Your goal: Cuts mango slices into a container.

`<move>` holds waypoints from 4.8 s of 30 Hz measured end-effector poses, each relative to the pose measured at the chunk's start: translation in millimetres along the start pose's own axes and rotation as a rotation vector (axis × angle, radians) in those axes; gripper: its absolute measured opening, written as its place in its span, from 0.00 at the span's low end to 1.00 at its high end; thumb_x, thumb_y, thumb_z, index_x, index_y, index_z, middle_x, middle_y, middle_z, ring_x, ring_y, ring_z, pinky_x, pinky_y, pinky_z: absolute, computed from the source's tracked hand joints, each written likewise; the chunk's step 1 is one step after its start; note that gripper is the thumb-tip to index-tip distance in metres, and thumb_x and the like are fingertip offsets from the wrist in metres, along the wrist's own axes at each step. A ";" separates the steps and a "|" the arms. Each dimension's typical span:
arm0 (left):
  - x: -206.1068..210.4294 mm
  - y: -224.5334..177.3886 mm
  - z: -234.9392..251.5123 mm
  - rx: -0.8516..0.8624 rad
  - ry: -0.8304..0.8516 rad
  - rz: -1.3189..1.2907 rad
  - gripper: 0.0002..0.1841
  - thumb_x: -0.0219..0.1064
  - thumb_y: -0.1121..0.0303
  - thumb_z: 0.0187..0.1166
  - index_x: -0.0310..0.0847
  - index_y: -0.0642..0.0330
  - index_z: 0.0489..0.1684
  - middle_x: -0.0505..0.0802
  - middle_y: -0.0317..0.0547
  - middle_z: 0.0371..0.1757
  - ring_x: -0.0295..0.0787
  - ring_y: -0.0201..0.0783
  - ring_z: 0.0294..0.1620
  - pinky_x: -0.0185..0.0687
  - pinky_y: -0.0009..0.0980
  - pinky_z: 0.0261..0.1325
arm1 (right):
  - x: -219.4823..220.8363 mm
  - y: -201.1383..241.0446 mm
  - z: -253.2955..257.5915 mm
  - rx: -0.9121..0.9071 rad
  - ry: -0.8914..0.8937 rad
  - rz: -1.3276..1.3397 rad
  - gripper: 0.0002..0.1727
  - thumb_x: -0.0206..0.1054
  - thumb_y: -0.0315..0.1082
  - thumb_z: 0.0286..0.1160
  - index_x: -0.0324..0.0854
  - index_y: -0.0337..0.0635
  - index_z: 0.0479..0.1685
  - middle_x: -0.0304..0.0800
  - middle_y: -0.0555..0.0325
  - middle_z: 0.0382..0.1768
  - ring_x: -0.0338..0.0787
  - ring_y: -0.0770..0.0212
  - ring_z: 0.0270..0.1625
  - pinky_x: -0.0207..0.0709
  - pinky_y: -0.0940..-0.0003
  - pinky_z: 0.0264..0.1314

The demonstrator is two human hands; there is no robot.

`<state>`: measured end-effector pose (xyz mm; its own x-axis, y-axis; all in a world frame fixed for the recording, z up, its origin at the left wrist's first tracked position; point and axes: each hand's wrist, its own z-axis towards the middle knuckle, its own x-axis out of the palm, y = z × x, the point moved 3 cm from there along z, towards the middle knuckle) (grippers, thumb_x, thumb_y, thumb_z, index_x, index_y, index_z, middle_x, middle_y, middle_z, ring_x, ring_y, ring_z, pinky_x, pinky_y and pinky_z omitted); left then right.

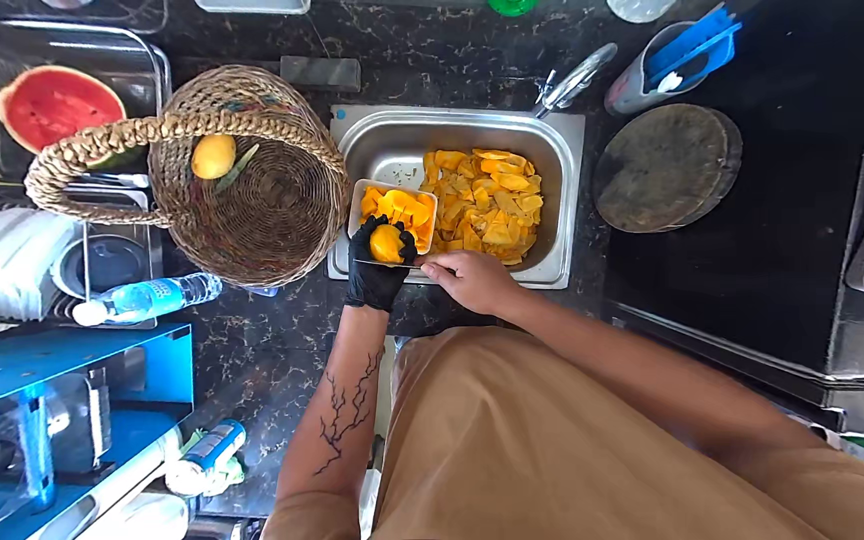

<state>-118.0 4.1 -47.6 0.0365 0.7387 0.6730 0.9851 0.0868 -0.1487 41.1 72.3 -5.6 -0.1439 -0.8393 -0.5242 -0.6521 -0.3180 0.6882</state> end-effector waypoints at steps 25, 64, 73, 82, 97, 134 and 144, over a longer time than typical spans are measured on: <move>-32.4 -14.9 20.7 0.235 0.086 -0.039 0.26 0.39 0.52 0.80 0.70 0.54 0.67 0.85 0.54 0.61 0.82 0.55 0.64 0.75 0.61 0.68 | 19.5 -11.4 58.4 0.276 0.113 0.116 0.32 0.42 0.65 0.90 0.89 0.59 0.63 0.94 0.50 0.51 0.92 0.44 0.55 0.79 0.29 0.52; 13.2 -3.3 -11.1 0.229 -0.391 0.506 0.10 0.54 0.63 0.91 0.77 0.53 0.59 0.85 0.38 0.40 0.82 0.28 0.33 0.80 0.25 0.33 | 4.3 -1.9 38.1 -0.107 -0.185 -0.121 0.22 0.54 0.57 0.89 0.91 0.63 0.62 0.94 0.58 0.45 0.92 0.55 0.54 0.83 0.45 0.58; -35.6 -9.6 15.0 0.169 -0.298 0.411 0.12 0.54 0.54 0.90 0.76 0.48 0.43 0.78 0.34 0.23 0.71 0.28 0.15 0.69 0.22 0.16 | -15.6 -34.0 52.0 0.318 0.084 0.007 0.32 0.43 0.65 0.90 0.90 0.57 0.56 0.94 0.52 0.48 0.92 0.46 0.55 0.79 0.32 0.54; -36.9 -22.0 3.0 -0.105 0.129 0.568 0.20 0.58 0.69 0.76 0.72 0.43 0.67 0.90 0.44 0.51 0.87 0.33 0.32 0.78 0.26 0.24 | -30.7 -15.1 26.7 0.187 0.058 0.076 0.27 0.48 0.62 0.90 0.91 0.62 0.62 0.95 0.58 0.50 0.92 0.52 0.55 0.81 0.34 0.57; -25.8 -15.1 -1.1 0.010 -0.229 0.443 0.08 0.58 0.75 0.72 0.75 0.60 0.46 0.89 0.51 0.33 0.88 0.42 0.28 0.84 0.34 0.27 | 10.5 -8.7 50.5 0.106 -0.172 -0.240 0.26 0.47 0.59 0.91 0.90 0.65 0.61 0.94 0.57 0.47 0.92 0.52 0.54 0.82 0.43 0.54; -26.8 -14.6 6.2 0.268 -0.257 0.446 0.15 0.52 0.54 0.91 0.81 0.49 0.58 0.82 0.35 0.26 0.72 0.28 0.16 0.71 0.23 0.16 | 0.1 -10.8 41.6 -0.062 -0.263 -0.258 0.24 0.50 0.60 0.89 0.91 0.66 0.58 0.91 0.61 0.39 0.91 0.57 0.47 0.83 0.50 0.51; -33.5 -23.5 1.1 -0.010 -0.024 0.409 0.40 0.28 0.25 0.80 0.80 0.43 0.56 0.86 0.38 0.27 0.76 0.32 0.17 0.69 0.25 0.15 | -35.0 -21.1 31.8 0.395 0.062 0.024 0.34 0.42 0.66 0.90 0.90 0.54 0.58 0.94 0.49 0.49 0.91 0.45 0.56 0.78 0.31 0.55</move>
<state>-142.6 -21.9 -67.4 0.4214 0.7262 0.5432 0.8919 -0.2235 -0.3931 36.2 122.4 -17.8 -0.1255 -0.8734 -0.4705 -0.8867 -0.1139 0.4481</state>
